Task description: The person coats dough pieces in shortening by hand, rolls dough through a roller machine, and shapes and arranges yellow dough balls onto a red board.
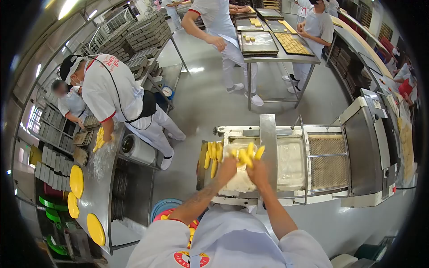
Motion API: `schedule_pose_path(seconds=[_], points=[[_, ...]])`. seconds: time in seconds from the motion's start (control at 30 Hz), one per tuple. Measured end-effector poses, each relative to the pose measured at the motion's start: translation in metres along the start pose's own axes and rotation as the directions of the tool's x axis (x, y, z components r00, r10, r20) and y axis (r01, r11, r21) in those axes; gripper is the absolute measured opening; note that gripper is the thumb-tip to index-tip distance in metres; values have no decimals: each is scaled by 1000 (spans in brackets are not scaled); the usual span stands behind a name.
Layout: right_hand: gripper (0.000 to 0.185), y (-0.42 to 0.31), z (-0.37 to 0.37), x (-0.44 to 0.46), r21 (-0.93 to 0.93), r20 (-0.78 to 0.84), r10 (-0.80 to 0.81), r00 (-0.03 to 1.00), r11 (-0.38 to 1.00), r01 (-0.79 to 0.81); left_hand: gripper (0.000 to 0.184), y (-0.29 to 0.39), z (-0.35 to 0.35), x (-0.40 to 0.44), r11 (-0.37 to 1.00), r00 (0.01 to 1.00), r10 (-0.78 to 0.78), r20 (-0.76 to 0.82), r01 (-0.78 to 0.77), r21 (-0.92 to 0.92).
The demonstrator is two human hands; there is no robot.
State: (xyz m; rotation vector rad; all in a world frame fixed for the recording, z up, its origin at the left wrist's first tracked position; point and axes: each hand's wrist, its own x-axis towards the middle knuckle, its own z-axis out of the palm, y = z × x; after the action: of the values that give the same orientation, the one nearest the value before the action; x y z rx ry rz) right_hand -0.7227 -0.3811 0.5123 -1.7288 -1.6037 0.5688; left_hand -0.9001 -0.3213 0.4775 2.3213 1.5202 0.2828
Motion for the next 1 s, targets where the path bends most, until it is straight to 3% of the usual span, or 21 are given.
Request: schedule_pose_path(seconds=[0.03,0.07,0.1,0.17,0.27,0.37,0.4,0.5,0.57,0.6,0.67,0.7,0.73,0.77,0.8,0.83,0.9,0.97,1.0], points=[[38,-1,9,-11,-159,294,210,933,973,-169,23,-8,33,-15,999,990,-16,141,22,-42],[39,40,49,-23,-346,486,157,860,938,24,17,-5,47,-34,995,971,-14,237,-10,99],[40,36,48,-24,-364,544,236,805,931,-27,13,8,37,-40,997,991,12,131,-23,80],[39,13,22,-7,-319,433,243,868,942,-104,12,-10,34,-23,996,989,86,125,-82,-31],[36,14,9,16,-198,90,-85,992,975,102,9,-6,-14,13,984,995,93,-33,-97,-151],[33,-28,-17,30,-25,-44,-11,999,1000,10,8,20,-73,20,976,977,103,-186,-135,-169],[33,-37,-21,25,-30,6,54,999,998,-53,11,33,-79,10,981,982,-43,-181,7,-194],[36,-1,23,-8,-265,316,254,914,949,-173,15,-8,24,-24,996,999,-35,13,36,-83],[38,26,44,-27,-407,521,184,833,912,52,14,2,35,-53,999,998,-11,67,9,42],[39,37,50,-18,-452,613,157,774,873,181,15,-6,38,-35,999,998,23,63,-21,-30],[39,61,54,-18,-366,336,237,912,925,-105,19,-37,54,-27,979,998,-23,64,36,-202],[38,40,34,-10,-277,333,316,888,933,-229,32,-17,-12,-30,886,972,-191,135,230,-403],[38,4,5,0,-187,330,403,854,914,-359,44,-32,-15,-23,843,960,-249,128,280,-459],[36,-1,-5,1,20,336,323,885,937,-349,41,-34,-48,-36,643,919,-353,177,376,-667],[35,-7,-13,1,224,321,260,910,913,-340,42,-44,-74,-50,341,899,-326,292,399,-851],[29,-39,-21,-1,385,283,242,928,858,-341,42,-48,-97,-68,164,879,-367,306,384,-908],[29,-82,-22,-1,395,306,291,907,828,-399,44,-71,-137,-108,-178,852,-398,340,292,-940],[28,-131,-4,-5,466,333,295,896,774,-428,45,-102,-139,-148,-338,800,-529,283,108,-935],[28,-145,15,2,386,381,257,888,829,-405,46,-121,-144,-168,-400,765,-587,265,11,-917]])
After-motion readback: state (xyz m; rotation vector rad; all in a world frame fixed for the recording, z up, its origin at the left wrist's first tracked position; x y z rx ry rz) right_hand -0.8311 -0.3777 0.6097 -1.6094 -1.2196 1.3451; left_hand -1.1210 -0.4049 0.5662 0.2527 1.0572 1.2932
